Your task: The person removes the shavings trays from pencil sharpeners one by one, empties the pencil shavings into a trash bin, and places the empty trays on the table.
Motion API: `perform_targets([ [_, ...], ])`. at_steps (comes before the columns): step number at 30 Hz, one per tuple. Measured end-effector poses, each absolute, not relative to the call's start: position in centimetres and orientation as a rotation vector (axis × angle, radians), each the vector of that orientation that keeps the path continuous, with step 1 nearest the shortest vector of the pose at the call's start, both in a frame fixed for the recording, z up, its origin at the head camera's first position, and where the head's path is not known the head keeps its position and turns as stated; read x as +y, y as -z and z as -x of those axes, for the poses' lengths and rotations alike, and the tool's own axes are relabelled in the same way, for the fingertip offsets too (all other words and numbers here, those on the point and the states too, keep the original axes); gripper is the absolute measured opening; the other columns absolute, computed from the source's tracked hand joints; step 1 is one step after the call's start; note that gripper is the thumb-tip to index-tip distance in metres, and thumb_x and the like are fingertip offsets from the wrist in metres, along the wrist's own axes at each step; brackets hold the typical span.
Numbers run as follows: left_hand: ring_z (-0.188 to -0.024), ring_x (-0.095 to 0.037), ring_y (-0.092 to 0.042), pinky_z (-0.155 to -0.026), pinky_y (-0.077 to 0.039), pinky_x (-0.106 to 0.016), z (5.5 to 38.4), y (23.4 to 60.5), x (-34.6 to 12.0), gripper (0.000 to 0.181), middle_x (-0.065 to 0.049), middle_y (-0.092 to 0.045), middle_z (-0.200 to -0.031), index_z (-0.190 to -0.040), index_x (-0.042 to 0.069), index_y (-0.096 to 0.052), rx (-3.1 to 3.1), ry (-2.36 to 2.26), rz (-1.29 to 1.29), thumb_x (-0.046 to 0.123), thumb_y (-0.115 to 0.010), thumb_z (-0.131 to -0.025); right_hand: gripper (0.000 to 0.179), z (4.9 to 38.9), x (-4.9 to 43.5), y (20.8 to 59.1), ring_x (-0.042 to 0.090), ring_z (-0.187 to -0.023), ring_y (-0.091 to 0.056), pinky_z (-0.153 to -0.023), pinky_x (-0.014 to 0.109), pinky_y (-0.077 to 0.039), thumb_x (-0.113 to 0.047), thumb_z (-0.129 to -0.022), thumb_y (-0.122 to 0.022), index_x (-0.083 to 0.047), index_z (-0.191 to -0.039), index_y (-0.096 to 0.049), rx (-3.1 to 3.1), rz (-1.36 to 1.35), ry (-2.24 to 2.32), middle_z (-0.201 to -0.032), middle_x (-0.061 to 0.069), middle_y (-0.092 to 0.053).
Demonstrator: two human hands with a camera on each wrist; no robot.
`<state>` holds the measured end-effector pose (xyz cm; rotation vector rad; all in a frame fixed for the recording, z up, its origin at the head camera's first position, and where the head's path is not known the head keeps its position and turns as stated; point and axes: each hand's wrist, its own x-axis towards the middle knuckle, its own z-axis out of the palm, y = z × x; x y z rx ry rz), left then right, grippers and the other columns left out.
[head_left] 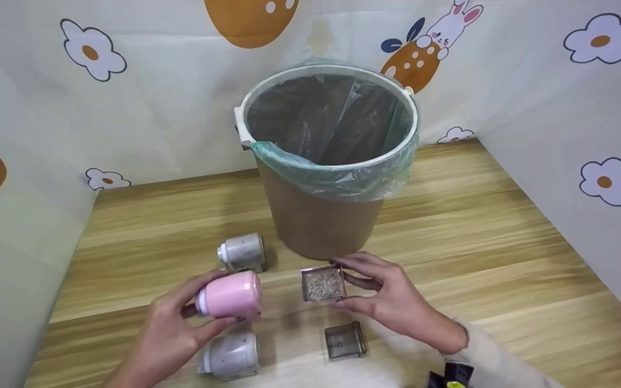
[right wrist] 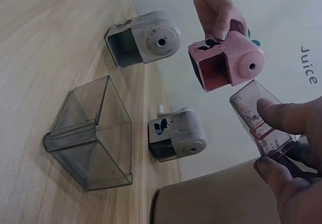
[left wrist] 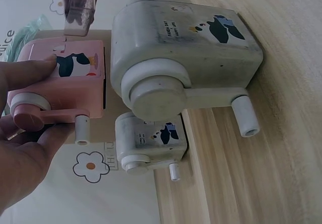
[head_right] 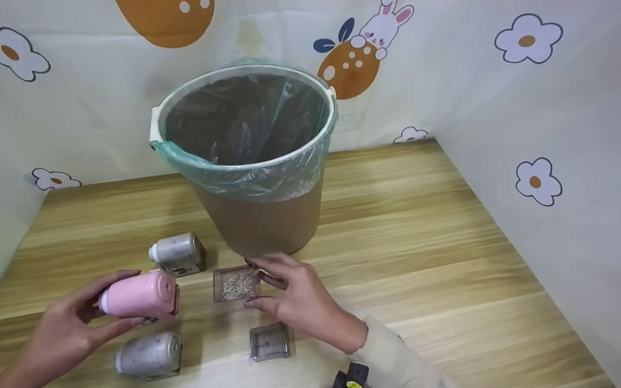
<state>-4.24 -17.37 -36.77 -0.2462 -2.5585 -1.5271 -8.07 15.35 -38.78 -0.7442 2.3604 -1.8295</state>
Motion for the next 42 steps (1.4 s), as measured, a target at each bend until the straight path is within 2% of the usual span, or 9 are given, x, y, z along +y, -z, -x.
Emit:
perform_targets([
  [6,-0.098,-0.005,-0.067,-0.082,-0.059,-0.018,4.7,37.2,-17.5,0.061,-0.009,-0.071,-0.12,-0.12,0.011,-0.069,-2.565,1.615,0.214,-0.002,-0.091,-0.064,0.063,8.0,15.6,38.7,0.025,-0.123,-0.062,-0.1,0.028,-0.053,-0.004,-0.075,-0.084,0.002,-0.133,-0.061,2.342,0.773,1.868,-0.129,0.019,-0.062],
  [16,-0.1,-0.01,-0.068,-0.083,-0.059,-0.019,5.1,38.0,-17.6,0.06,-0.01,-0.07,-0.12,-0.118,0.01,-0.068,-2.606,1.665,0.148,0.001,-0.092,-0.064,0.062,7.6,16.4,37.9,0.008,-0.123,-0.06,-0.101,0.027,-0.052,-0.011,-0.078,-0.085,0.001,-0.134,-0.061,2.41,0.739,1.865,-0.13,0.017,-0.062],
  [20,-0.103,-0.015,-0.069,-0.085,-0.059,-0.02,5.2,38.4,-17.8,0.062,-0.013,-0.069,-0.123,-0.12,0.007,-0.067,-2.611,1.695,0.126,0.0,-0.091,-0.064,0.062,7.5,16.7,37.7,0.006,-0.123,-0.059,-0.101,0.026,-0.052,-0.012,-0.078,-0.085,0.001,-0.134,-0.061,2.439,0.744,1.864,-0.13,0.016,-0.062],
  [28,-0.099,-0.006,-0.066,-0.087,-0.058,-0.019,5.8,39.4,-18.4,0.061,-0.009,-0.071,-0.118,-0.118,0.01,-0.068,-2.629,1.653,0.149,0.003,-0.092,-0.063,0.061,7.4,17.2,37.4,0.004,-0.12,-0.061,-0.099,0.024,-0.053,-0.011,-0.077,-0.085,-0.003,-0.133,-0.063,2.52,0.787,1.858,-0.125,0.015,-0.064],
  [33,-0.1,-0.005,-0.066,-0.088,-0.057,-0.019,6.1,40.1,-18.7,0.061,-0.008,-0.072,-0.115,-0.118,0.012,-0.068,-2.654,1.61,0.162,0.005,-0.093,-0.063,0.061,7.4,17.5,36.9,0.004,-0.118,-0.062,-0.099,0.023,-0.053,-0.01,-0.075,-0.086,-0.005,-0.132,-0.064,2.585,0.797,1.833,-0.123,0.013,-0.066],
  [40,-0.097,-0.004,-0.064,-0.087,-0.057,-0.018,6.4,40.9,-18.9,0.06,-0.009,-0.072,-0.114,-0.118,0.011,-0.068,-2.663,1.595,0.174,0.005,-0.093,-0.063,0.061,7.4,17.9,36.2,0.006,-0.119,-0.063,-0.098,0.025,-0.053,0.001,-0.073,-0.085,-0.001,-0.131,-0.064,2.557,0.85,1.921,-0.122,0.016,-0.065],
  [42,-0.098,-0.005,-0.064,-0.088,-0.056,-0.018,6.5,40.9,-19.0,0.061,-0.009,-0.072,-0.115,-0.119,0.011,-0.068,-2.691,1.575,0.157,0.007,-0.093,-0.063,0.061,7.4,18.0,36.1,0.008,-0.119,-0.064,-0.098,0.026,-0.054,0.004,-0.072,-0.084,0.0,-0.13,-0.064,2.557,0.872,1.95,-0.122,0.013,-0.065],
])
